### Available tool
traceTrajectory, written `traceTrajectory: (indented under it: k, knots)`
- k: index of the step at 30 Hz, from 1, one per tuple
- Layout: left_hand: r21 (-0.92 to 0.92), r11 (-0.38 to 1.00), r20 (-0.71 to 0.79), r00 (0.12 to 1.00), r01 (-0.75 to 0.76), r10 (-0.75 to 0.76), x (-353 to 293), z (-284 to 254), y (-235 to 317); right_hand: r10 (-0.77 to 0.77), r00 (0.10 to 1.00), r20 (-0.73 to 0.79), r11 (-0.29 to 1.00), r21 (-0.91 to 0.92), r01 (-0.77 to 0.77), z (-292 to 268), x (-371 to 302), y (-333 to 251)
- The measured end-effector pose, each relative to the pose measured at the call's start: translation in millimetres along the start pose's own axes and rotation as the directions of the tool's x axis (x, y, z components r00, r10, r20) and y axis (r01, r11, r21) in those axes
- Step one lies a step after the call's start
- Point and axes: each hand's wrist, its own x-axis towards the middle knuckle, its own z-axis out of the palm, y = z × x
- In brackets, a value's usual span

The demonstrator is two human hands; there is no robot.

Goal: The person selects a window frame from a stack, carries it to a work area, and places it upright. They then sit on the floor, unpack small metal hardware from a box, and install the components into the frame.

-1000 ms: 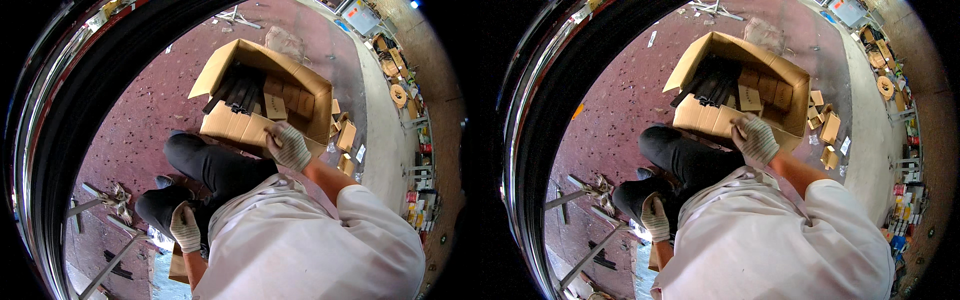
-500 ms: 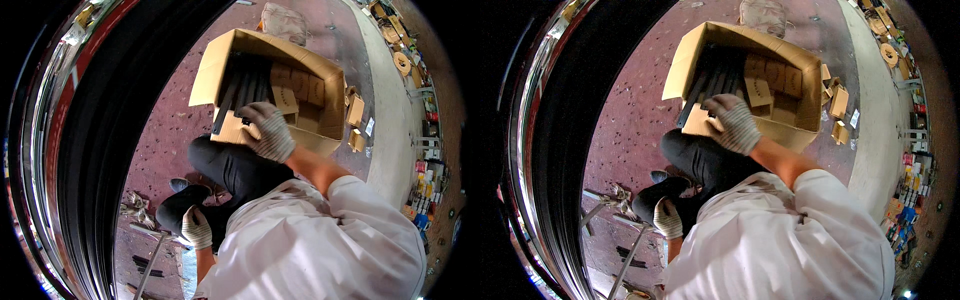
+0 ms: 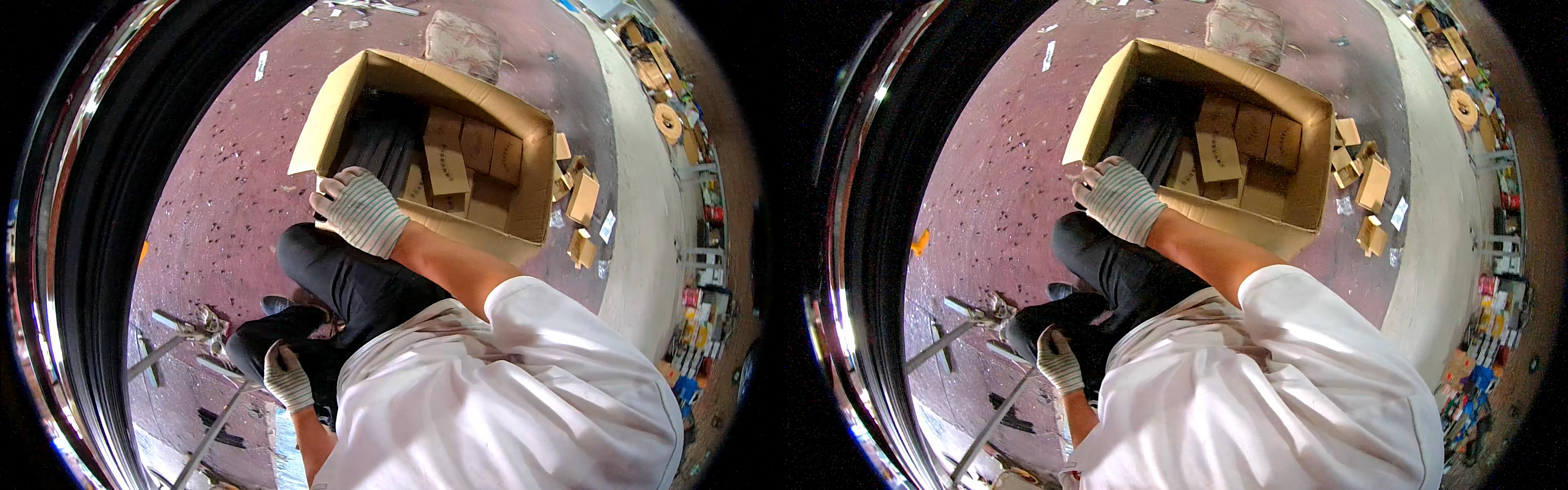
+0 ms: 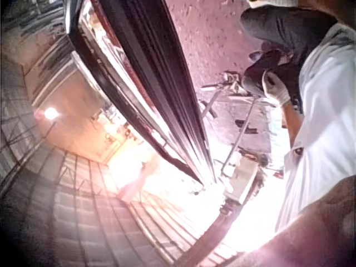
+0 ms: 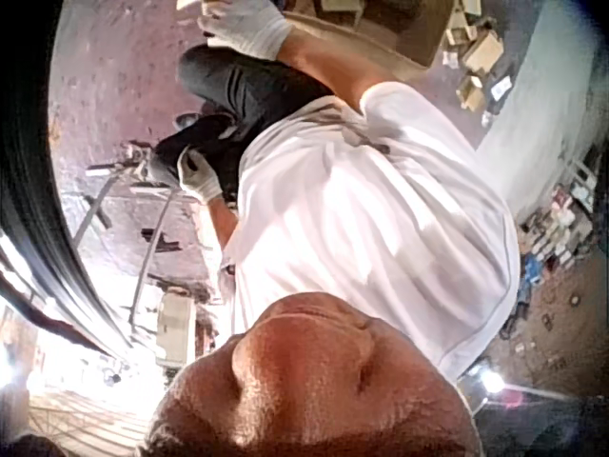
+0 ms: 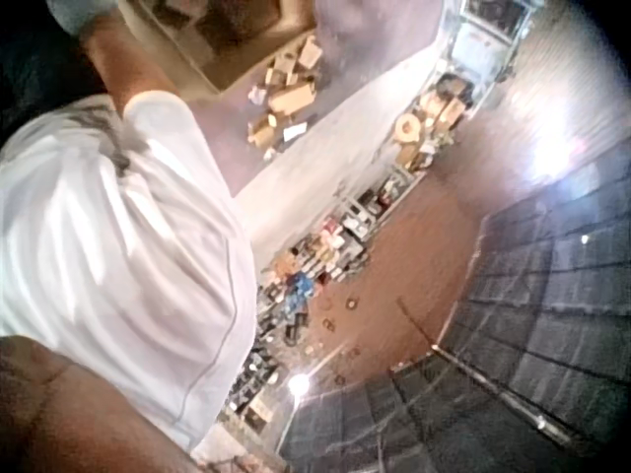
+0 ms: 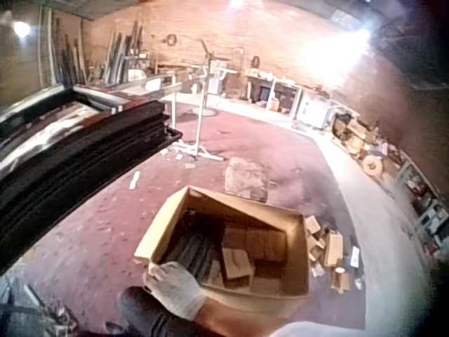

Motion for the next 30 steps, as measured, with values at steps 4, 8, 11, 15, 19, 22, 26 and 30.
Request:
traceTrajectory:
  k: [4, 8, 11, 15, 19, 22, 26, 30]
  knots:
    - [-0.002, 0.997, -0.058, 0.995, 0.081, -0.081, -14, -4, 14, 0.016, 0.999, -0.045, 0.999, 0.041, -0.014, -13, -13, 10]
    - [-0.026, 0.992, -0.087, 0.988, 0.124, -0.126, -17, -9, 10, 0.097, 0.974, -0.204, 0.989, 0.126, -0.072, -28, -24, 22]
    - [0.006, 0.999, -0.114, 0.992, 0.052, -0.051, -18, -10, 12, 0.170, 0.919, -0.356, 0.975, 0.197, -0.104, -36, -33, 33]
    - [0.073, 0.987, -0.083, 0.988, 0.140, -0.134, -14, -10, 18, 0.177, 0.912, -0.370, 0.968, 0.233, -0.093, -49, -37, 37]
    - [0.017, 0.993, -0.077, 0.991, 0.113, -0.111, -14, -9, 11, 0.139, 0.938, -0.318, 0.959, 0.280, -0.047, -40, -30, 30]
    - [-0.014, 0.997, -0.082, 0.994, 0.071, -0.072, -15, -11, 12, 0.112, 0.968, -0.227, 0.952, 0.303, -0.039, -25, -22, 22]
    - [-0.056, 0.994, -0.107, 0.990, 0.089, -0.095, -20, -14, 6, 0.075, 0.994, -0.080, 0.962, 0.270, -0.051, -12, -18, 15]
    - [-0.152, 0.978, -0.131, 0.977, 0.146, -0.166, -27, -13, -10, 0.048, 0.996, -0.076, 0.971, 0.236, -0.029, -6, -25, 21]
